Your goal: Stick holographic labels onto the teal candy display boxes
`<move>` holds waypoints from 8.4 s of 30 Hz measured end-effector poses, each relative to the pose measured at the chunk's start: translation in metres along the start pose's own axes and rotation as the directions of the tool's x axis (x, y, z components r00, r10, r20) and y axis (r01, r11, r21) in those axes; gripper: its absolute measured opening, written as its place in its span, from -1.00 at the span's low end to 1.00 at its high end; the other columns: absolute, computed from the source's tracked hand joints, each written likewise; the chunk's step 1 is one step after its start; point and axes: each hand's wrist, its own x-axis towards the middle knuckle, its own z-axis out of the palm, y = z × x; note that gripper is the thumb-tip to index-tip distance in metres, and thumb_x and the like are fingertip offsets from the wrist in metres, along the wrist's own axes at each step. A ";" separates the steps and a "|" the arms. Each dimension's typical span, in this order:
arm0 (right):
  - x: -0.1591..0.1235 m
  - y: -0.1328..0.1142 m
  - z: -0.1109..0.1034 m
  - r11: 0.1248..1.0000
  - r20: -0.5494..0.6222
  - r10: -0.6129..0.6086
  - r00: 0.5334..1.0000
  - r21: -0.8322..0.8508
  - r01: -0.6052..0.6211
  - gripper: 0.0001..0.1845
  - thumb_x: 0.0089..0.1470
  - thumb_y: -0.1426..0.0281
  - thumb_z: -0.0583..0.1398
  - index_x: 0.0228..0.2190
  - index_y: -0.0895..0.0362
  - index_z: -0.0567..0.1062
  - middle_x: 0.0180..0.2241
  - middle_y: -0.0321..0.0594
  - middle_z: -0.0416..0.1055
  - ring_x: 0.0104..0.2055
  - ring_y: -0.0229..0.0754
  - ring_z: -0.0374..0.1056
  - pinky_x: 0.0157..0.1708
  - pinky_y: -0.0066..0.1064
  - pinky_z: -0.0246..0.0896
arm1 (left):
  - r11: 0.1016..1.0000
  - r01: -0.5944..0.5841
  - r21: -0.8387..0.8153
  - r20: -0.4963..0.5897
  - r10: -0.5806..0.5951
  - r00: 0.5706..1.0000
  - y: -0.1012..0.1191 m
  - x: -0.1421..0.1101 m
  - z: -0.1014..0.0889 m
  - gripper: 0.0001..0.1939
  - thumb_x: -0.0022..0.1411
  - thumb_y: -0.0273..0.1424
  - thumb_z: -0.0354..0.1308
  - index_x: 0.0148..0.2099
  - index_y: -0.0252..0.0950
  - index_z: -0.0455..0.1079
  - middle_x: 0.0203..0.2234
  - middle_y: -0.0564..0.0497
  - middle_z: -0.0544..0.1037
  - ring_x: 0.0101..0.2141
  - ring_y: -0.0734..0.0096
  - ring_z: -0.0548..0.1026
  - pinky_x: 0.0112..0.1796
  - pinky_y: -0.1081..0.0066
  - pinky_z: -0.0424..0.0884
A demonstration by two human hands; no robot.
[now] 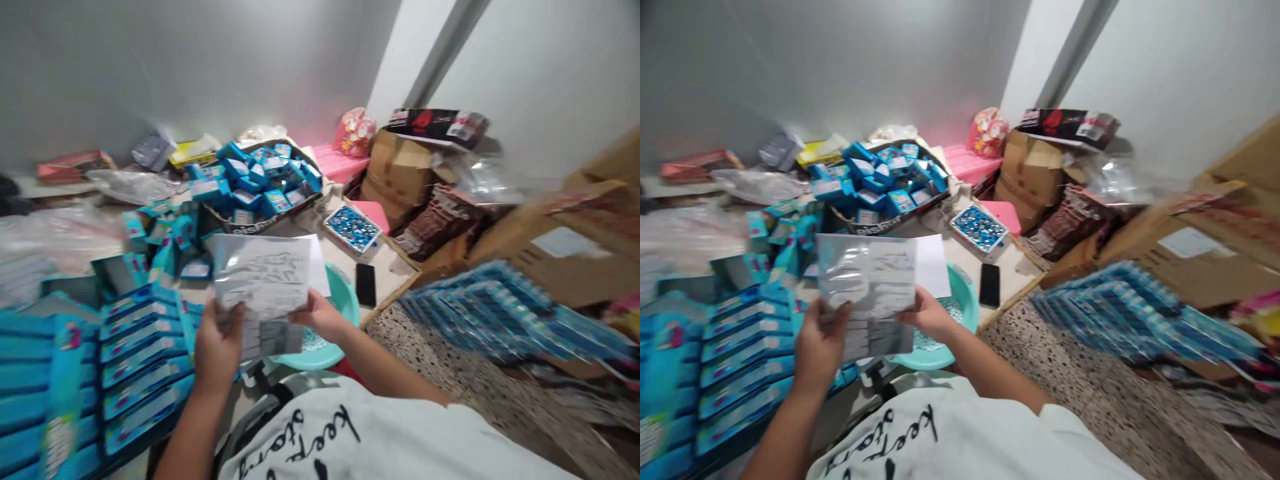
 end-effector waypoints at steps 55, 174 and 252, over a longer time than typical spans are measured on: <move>-0.004 0.000 0.066 0.836 -0.009 0.079 0.997 0.545 -0.061 -0.41 0.04 0.27 0.40 0.09 0.07 0.43 -0.08 -0.15 0.57 -0.07 0.06 0.50 -0.06 -0.15 0.41 | 0.977 -0.097 0.188 -0.187 0.132 0.973 0.014 -0.018 -0.012 -0.40 0.40 -0.19 0.02 0.38 -0.36 0.15 0.33 -0.23 0.23 0.33 0.14 0.16 0.30 0.15 0.12; 0.011 -0.059 0.058 0.989 0.092 0.062 0.994 0.131 -0.074 -0.59 -0.26 0.25 0.56 -0.49 0.15 0.50 -0.45 -0.29 0.51 -0.34 -0.24 0.42 -0.20 -0.41 0.22 | 0.543 0.472 -0.695 0.515 -0.082 0.853 0.064 0.013 -0.060 -0.28 0.11 0.15 0.23 0.15 -0.24 0.45 0.13 -0.20 0.50 0.10 0.02 0.48 0.10 0.14 0.40; 0.189 0.025 0.175 0.962 0.530 -0.025 0.847 -0.219 0.165 -0.64 -0.12 0.41 0.19 -0.20 0.06 0.30 -0.59 -0.54 0.18 -0.56 -0.29 0.07 -0.52 -0.45 -0.09 | 0.979 0.200 -0.036 -0.440 -0.195 0.876 -0.039 0.096 -0.100 -0.65 0.16 -0.24 0.23 -0.03 -0.23 0.52 -0.33 -0.12 0.65 -0.26 0.12 0.59 -0.16 0.23 0.43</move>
